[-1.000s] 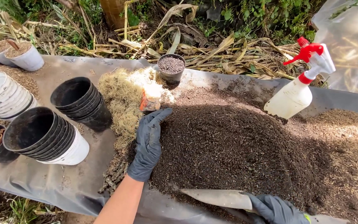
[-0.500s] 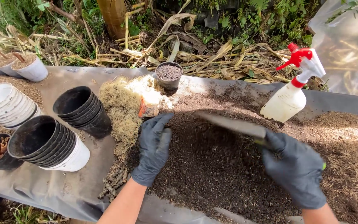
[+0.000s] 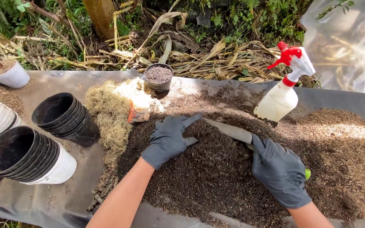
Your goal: Filling small plastic pots with moss and soil, then spraying with water
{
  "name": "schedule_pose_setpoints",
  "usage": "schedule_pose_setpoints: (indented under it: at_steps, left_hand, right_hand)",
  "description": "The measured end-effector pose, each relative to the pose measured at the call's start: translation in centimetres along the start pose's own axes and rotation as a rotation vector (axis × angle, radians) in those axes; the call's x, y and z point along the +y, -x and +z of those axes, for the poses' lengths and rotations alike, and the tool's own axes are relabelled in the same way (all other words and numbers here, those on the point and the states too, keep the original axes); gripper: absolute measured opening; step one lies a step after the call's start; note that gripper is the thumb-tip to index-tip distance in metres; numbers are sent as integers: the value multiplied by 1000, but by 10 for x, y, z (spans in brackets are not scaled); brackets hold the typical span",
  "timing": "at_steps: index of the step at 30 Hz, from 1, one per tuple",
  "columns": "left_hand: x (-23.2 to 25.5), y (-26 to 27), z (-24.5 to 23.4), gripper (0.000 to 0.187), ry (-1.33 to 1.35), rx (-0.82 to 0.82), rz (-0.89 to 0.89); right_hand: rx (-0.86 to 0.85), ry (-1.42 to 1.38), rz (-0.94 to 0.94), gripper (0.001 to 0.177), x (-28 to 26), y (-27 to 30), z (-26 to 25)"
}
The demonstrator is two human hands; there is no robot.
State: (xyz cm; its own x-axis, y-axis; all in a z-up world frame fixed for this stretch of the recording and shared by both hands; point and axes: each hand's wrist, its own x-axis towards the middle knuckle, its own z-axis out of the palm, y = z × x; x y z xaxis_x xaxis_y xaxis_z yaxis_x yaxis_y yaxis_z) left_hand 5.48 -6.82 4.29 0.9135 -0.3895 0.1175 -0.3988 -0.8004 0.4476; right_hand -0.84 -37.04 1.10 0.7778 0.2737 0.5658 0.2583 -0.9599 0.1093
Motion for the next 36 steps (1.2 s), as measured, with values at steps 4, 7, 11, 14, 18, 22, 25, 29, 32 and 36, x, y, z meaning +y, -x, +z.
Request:
schedule_pose_setpoints:
  at_steps: [4, 7, 11, 14, 18, 22, 25, 29, 32, 36]
  left_hand:
    - [-19, 13, 14, 62, -83, -54, -106]
    - [-27, 21, 16, 54, -183, -27, -137]
    - [-21, 26, 11, 38, -220, 54, -208]
    - [-36, 32, 30, 66, -285, 223, -122]
    - [-29, 35, 22, 67, -267, 291, -125]
    - [-36, 35, 22, 66, -22, 228, -199]
    - [-41, 36, 24, 60, 49, 262, -178]
    - [-45, 34, 28, 62, 4, 259, -92]
    - [-40, 35, 24, 67, 85, 225, -87]
    - [-35, 36, 18, 66, 47, 213, -80]
  right_hand:
    - [-62, 10, -42, 70, 21, 16, 0]
    - [-168, -27, 40, 28, 38, 11, -16]
    - [-376, 158, 321, 20, 35, -28, -56]
    - [-394, -91, 207, 29, 31, -75, -48]
    - [-482, 136, 115, 32, 44, -98, 34]
    - [-344, 31, 18, 41, 51, -100, 63]
    - [-453, -79, 113, 43, 29, -108, 24]
    - [-637, -112, 196, 51, 27, -106, 23]
    - [-561, -220, 157, 49, 30, -98, 26]
    - [-480, -225, 109, 47, 62, -68, 40]
